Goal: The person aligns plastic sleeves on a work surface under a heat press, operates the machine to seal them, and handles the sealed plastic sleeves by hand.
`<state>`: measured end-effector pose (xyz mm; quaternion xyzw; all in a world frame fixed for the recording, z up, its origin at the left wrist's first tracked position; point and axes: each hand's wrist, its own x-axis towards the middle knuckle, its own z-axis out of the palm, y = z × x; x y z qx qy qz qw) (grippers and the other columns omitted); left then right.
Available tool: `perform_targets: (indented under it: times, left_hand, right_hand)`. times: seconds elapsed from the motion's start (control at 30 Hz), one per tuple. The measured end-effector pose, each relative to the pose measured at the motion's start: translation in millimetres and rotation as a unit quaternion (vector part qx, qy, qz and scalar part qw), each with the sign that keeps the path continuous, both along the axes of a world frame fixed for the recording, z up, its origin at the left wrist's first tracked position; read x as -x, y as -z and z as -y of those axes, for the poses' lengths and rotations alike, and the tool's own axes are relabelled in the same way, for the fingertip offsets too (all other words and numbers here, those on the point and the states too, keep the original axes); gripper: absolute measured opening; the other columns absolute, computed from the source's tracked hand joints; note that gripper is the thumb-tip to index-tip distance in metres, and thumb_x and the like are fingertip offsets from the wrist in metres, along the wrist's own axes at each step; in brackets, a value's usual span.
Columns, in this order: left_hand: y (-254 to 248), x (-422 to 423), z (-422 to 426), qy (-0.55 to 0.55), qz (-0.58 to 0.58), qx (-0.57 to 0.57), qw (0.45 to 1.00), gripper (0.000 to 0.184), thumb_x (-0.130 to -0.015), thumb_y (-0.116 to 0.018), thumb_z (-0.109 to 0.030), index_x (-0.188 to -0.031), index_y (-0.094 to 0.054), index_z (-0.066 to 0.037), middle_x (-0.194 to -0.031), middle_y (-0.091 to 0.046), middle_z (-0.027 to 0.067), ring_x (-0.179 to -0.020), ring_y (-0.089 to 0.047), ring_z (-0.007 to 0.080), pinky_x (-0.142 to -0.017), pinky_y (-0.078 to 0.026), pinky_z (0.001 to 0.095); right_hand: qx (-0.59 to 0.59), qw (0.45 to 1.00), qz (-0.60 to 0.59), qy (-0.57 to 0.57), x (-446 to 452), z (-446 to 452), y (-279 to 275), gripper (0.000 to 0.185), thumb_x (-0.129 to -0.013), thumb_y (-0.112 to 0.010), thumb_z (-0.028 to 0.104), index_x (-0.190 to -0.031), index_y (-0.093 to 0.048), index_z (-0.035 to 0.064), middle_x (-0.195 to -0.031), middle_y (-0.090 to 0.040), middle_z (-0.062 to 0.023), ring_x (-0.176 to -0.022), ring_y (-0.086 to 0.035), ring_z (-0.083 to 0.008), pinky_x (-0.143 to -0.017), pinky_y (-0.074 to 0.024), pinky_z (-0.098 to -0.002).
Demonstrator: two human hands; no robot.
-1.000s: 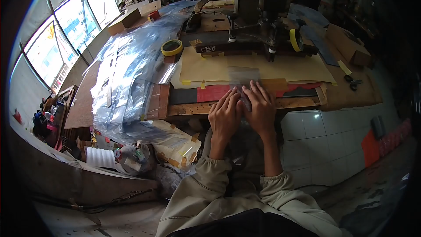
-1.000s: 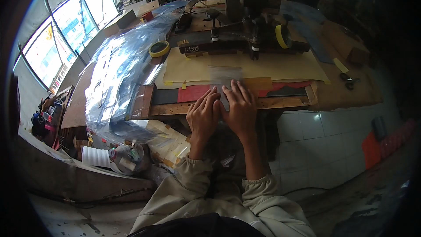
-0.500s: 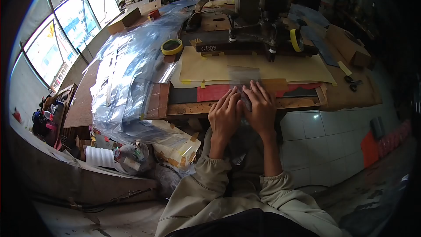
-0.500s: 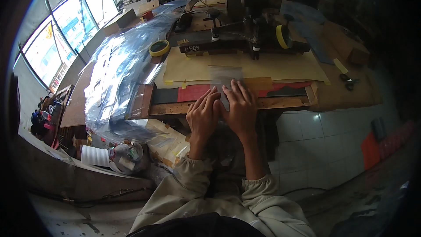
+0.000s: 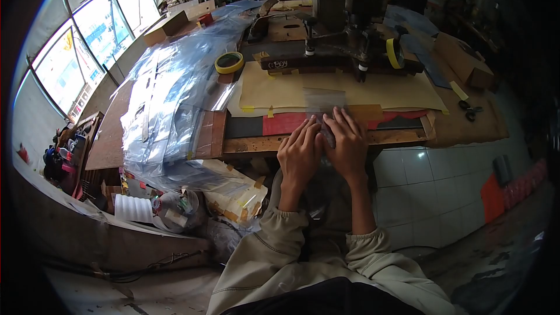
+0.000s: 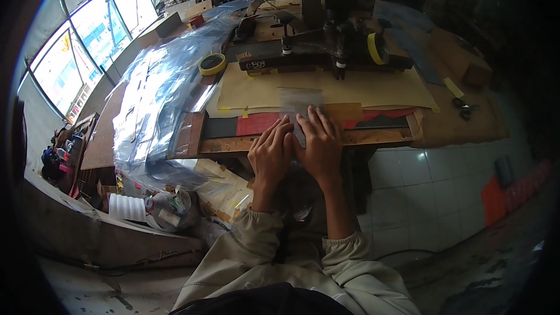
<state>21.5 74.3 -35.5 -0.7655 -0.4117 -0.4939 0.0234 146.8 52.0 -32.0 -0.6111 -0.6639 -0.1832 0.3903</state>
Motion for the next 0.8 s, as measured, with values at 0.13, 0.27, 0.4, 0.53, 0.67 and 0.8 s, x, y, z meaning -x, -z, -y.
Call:
perform_targets:
  times: [0.13, 0.27, 0.4, 0.53, 0.67, 0.8]
  left_hand:
    - [0.5, 1.5, -0.3, 0.01, -0.002, 0.005, 1.0, 0.018, -0.088, -0.056, -0.018, -0.102, -0.066, -0.012, -0.118, -0.064, 0.0024, -0.109, -0.061, 0.0184, -0.085, -0.049, 0.0321]
    - [-1.0, 5.2, 2.3, 0.032, 0.06, -0.041, 0.997, 0.018, -0.084, -0.058, -0.008, -0.1, -0.065, -0.007, -0.119, -0.061, 0.0098, -0.111, -0.058, 0.028, -0.089, -0.047, 0.0364]
    - [21.9, 13.4, 24.1, 0.032, 0.174, -0.075, 0.981, 0.02, -0.081, -0.058, -0.002, -0.101, -0.06, -0.003, -0.11, -0.058, 0.0164, -0.103, -0.055, 0.0335, -0.089, -0.043, 0.041]
    - [73.1, 21.3, 57.9, 0.06, 0.246, 0.08, 0.964, 0.021, -0.083, -0.061, -0.008, -0.102, -0.057, -0.002, -0.104, -0.058, 0.0162, -0.097, -0.056, 0.0326, -0.086, -0.044, 0.0389]
    - [72.3, 18.6, 57.0, 0.151, 0.27, 0.253, 0.917, 0.023, -0.086, -0.06, -0.014, -0.103, -0.056, 0.0, -0.095, -0.06, 0.0181, -0.09, -0.059, 0.0316, -0.08, -0.045, 0.037]
    - [69.6, 15.9, 54.3, 0.206, 0.241, 0.3, 0.9, 0.022, -0.091, -0.058, -0.018, -0.1, -0.058, 0.002, -0.08, -0.063, 0.0154, -0.073, -0.063, 0.0237, -0.068, -0.047, 0.0323]
  right_hand:
    - [0.002, 1.0, -0.003, 0.0, 0.0, 0.0, 0.7, 0.044, -0.085, -0.058, 0.04, -0.114, -0.064, 0.0079, -0.126, -0.058, -0.0152, -0.123, -0.049, -0.0301, -0.103, -0.0349, -0.0447]
    - [0.001, 1.0, 0.003, 0.0, -1.6, -0.1, -0.2, 0.043, -0.086, -0.058, 0.04, -0.114, -0.064, 0.0079, -0.126, -0.058, -0.0151, -0.122, -0.049, -0.03, -0.103, -0.035, -0.0444]
    - [-0.002, 1.0, -0.001, 0.002, 1.6, 1.5, -1.5, 0.041, -0.087, -0.058, 0.039, -0.114, -0.064, 0.0081, -0.125, -0.059, -0.015, -0.122, -0.049, -0.0299, -0.102, -0.0351, -0.0444]
    - [-0.006, 1.0, -0.013, 0.0, 1.7, 1.1, -0.6, 0.041, -0.087, -0.058, 0.039, -0.113, -0.065, 0.0083, -0.124, -0.059, -0.015, -0.122, -0.05, -0.0299, -0.102, -0.035, -0.0447]
    - [-0.005, 1.0, -0.013, 0.003, 1.9, 0.4, -0.1, 0.041, -0.087, -0.058, 0.039, -0.113, -0.065, 0.0085, -0.125, -0.059, -0.0148, -0.122, -0.05, -0.0297, -0.102, -0.0348, -0.0442]
    - [-0.002, 1.0, -0.011, 0.002, 2.0, 2.6, -1.6, 0.041, -0.087, -0.059, 0.038, -0.114, -0.065, 0.0085, -0.125, -0.059, -0.0151, -0.121, -0.05, -0.0297, -0.102, -0.0346, -0.0441]
